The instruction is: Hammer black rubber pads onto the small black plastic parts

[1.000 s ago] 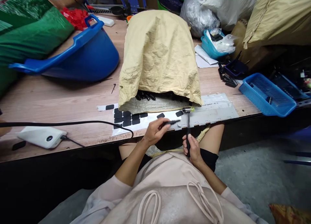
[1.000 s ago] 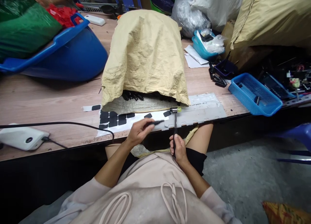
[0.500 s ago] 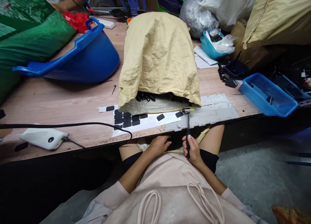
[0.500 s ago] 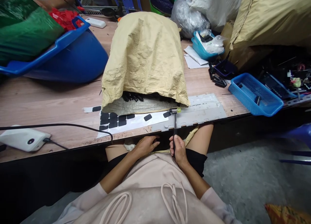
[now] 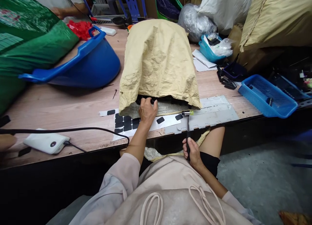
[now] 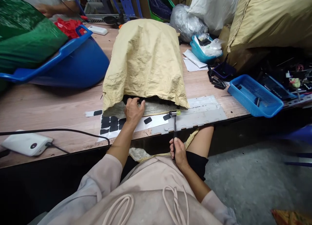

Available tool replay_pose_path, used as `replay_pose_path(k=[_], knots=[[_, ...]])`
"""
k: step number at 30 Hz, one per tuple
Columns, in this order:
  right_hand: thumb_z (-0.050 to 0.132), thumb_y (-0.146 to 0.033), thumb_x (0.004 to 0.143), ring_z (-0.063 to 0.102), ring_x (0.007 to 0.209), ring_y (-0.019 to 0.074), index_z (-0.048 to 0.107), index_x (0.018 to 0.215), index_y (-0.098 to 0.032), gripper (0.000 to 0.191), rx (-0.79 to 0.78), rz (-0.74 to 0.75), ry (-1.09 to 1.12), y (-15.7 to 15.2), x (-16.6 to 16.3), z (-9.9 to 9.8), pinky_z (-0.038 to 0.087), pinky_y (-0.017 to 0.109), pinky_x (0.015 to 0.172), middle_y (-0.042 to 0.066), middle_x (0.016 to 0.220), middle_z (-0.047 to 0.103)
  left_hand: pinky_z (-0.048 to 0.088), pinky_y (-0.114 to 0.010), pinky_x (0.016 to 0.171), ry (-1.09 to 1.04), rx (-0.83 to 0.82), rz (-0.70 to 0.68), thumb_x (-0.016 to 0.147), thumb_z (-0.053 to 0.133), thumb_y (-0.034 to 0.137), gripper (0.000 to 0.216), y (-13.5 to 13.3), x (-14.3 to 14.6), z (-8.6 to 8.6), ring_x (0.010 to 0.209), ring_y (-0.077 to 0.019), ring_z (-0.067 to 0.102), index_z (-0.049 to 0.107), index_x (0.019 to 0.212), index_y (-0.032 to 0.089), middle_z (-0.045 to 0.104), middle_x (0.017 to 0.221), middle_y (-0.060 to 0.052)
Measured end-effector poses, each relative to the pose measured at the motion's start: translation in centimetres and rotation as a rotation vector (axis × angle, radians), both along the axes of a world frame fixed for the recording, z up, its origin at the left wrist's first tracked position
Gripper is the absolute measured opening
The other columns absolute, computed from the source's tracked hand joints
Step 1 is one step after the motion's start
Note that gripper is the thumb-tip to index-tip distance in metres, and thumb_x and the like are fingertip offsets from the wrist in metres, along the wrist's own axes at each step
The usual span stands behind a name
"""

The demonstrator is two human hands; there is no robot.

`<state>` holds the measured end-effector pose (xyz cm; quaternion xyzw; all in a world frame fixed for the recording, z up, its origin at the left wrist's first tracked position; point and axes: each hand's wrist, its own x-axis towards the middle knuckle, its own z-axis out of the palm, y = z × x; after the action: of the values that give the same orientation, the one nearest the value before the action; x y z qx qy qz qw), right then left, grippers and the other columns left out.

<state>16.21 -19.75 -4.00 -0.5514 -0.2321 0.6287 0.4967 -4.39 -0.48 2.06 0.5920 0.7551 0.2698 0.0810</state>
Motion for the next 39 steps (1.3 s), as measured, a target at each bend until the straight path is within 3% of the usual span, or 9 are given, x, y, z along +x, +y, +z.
replay_pose_path(k=[4, 10, 19, 26, 29, 34, 36, 39], knots=[[0.065, -0.073, 0.083, 0.034, 0.035, 0.0047, 0.059, 0.086, -0.020, 0.054, 0.012, 0.003, 0.000, -0.1, 0.1, -0.3, 0.028, 0.019, 0.033, -0.009, 0.056, 0.047, 0.050, -0.040, 0.082, 0.041, -0.070, 0.102, 0.093, 0.061, 0.042, 0.031, 0.7, 0.5, 0.4, 0.104, -0.0333, 0.066, 0.069, 0.113, 0.020, 0.066, 0.119, -0.016], [0.065, -0.073, 0.083, 0.034, 0.035, 0.0046, 0.059, 0.086, -0.020, 0.053, 0.019, 0.003, -0.008, -0.1, 0.0, 0.0, 0.028, 0.018, 0.033, -0.009, 0.057, 0.047, 0.050, -0.044, 0.081, -0.060, -0.248, 0.209, 0.088, 0.065, 0.046, 0.027, 1.6, -0.3, 1.9, 0.097, -0.0347, 0.069, 0.072, 0.088, 0.020, 0.074, 0.102, -0.018], [0.065, -0.074, 0.082, 0.034, 0.035, 0.0046, 0.059, 0.086, -0.020, 0.055, 0.012, 0.011, -0.008, 0.0, 0.1, 0.1, 0.028, 0.018, 0.033, -0.009, 0.055, 0.046, 0.050, -0.045, 0.076, -0.061, -0.335, 0.130, 0.072, 0.074, 0.038, 0.019, -0.9, -1.1, 2.4, 0.089, -0.0374, 0.070, 0.071, 0.070, 0.019, 0.074, 0.081, -0.016], [0.065, -0.073, 0.084, 0.034, 0.036, 0.0049, 0.059, 0.086, -0.020, 0.053, 0.007, 0.009, -0.003, 0.0, 0.2, 0.0, 0.028, 0.018, 0.033, -0.009, 0.056, 0.046, 0.048, -0.038, 0.077, -0.037, -0.143, 0.082, 0.083, 0.066, 0.033, 0.015, -3.7, -0.1, 1.9, 0.093, -0.0312, 0.067, 0.070, 0.089, 0.020, 0.073, 0.099, -0.012], [0.065, -0.073, 0.083, 0.034, 0.036, 0.0051, 0.059, 0.086, -0.020, 0.054, 0.006, 0.009, -0.005, 0.0, 0.1, 0.0, 0.028, 0.019, 0.033, -0.009, 0.056, 0.046, 0.049, -0.033, 0.078, -0.061, -0.029, -0.084, 0.086, 0.065, 0.031, 0.012, -4.9, 0.1, 1.8, 0.092, -0.0254, 0.067, 0.069, 0.092, 0.021, 0.072, 0.098, -0.008], [0.066, -0.074, 0.082, 0.033, 0.035, 0.0051, 0.058, 0.086, -0.021, 0.054, 0.000, 0.006, 0.004, 0.0, 0.1, 0.1, 0.027, 0.019, 0.033, -0.009, 0.055, 0.045, 0.050, -0.031, 0.085, -0.126, -0.026, -0.650, 0.086, 0.068, 0.025, 0.010, -5.8, 0.1, 0.8, 0.095, -0.0210, 0.064, 0.068, 0.096, 0.023, 0.071, 0.096, -0.004], [0.066, -0.074, 0.081, 0.033, 0.035, 0.0051, 0.059, 0.086, -0.021, 0.054, -0.001, 0.003, 0.005, 0.0, 0.1, 0.2, 0.027, 0.019, 0.033, -0.009, 0.055, 0.045, 0.050, -0.032, 0.087, -0.129, -0.051, -0.717, 0.086, 0.069, 0.024, 0.011, -5.9, 0.2, 0.0, 0.096, -0.0215, 0.064, 0.069, 0.097, 0.022, 0.069, 0.096, -0.004], [0.065, -0.074, 0.082, 0.033, 0.035, 0.0051, 0.059, 0.086, -0.021, 0.054, -0.001, 0.010, -0.012, 0.0, 0.1, 0.2, 0.027, 0.019, 0.034, -0.009, 0.056, 0.046, 0.051, -0.032, 0.087, -0.165, -0.050, -0.690, 0.087, 0.070, 0.027, 0.014, -5.8, 0.6, -1.2, 0.095, -0.0208, 0.064, 0.070, 0.100, 0.022, 0.068, 0.097, -0.004]])
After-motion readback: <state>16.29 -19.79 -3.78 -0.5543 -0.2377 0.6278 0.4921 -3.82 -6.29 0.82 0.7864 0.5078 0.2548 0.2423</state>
